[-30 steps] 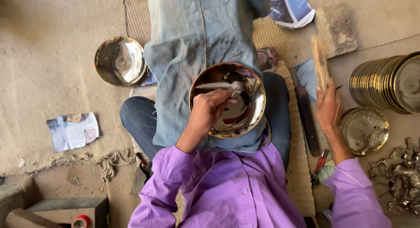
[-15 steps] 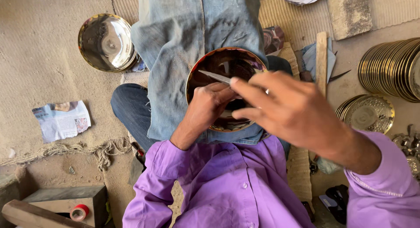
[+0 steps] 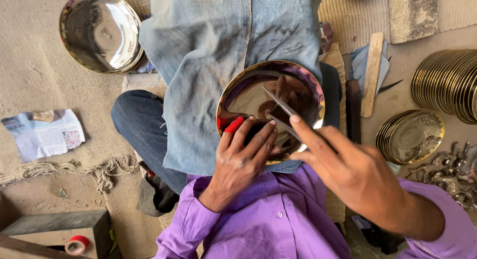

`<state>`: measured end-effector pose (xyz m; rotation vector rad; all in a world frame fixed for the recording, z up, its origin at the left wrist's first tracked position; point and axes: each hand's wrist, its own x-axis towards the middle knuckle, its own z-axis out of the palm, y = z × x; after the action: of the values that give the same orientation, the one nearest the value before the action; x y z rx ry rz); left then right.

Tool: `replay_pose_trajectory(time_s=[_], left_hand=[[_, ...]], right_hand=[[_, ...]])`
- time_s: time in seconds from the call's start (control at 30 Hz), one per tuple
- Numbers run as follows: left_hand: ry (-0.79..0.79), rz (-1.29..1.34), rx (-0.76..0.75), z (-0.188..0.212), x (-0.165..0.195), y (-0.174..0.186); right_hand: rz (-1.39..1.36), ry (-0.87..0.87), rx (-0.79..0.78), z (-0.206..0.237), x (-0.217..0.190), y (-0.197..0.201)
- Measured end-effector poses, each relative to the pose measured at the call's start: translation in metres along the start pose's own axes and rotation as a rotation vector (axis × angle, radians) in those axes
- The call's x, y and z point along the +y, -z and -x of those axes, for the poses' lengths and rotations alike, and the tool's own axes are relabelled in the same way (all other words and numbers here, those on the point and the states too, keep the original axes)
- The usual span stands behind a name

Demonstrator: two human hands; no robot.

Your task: The person sits on the floor of a workshop with a brass plate resting on their lap, holding a chisel against the plate surface and striking it with a wooden mallet to engrave a decorative pattern. They rotate and reposition the plate between strikes and continue chasing the design across the surface.

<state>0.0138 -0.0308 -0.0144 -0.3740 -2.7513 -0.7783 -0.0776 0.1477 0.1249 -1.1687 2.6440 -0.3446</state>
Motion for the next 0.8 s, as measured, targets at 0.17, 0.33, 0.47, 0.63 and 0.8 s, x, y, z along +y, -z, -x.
replay_pose_trajectory(time_s=[0.17, 0.33, 0.47, 0.63, 0.8], left_hand=[[0.045, 0.007, -0.026, -0.006, -0.002, -0.002], [0.042, -0.02, -0.042, -0.01, -0.007, -0.003], [0.047, -0.031, -0.053, -0.011, -0.008, -0.002], [0.051, -0.041, -0.067, -0.01, -0.009, -0.003], [0.057, -0.049, -0.062, -0.01, -0.009, -0.004]], right_hand=[[0.003, 0.019, -0.025, -0.001, 0.007, -0.006], [0.0, 0.011, -0.066, -0.002, 0.012, -0.007], [-0.022, 0.007, -0.045, -0.002, 0.012, -0.009], [-0.026, 0.009, -0.024, 0.0, 0.013, -0.011], [-0.026, 0.017, 0.0, -0.001, 0.013, -0.014]])
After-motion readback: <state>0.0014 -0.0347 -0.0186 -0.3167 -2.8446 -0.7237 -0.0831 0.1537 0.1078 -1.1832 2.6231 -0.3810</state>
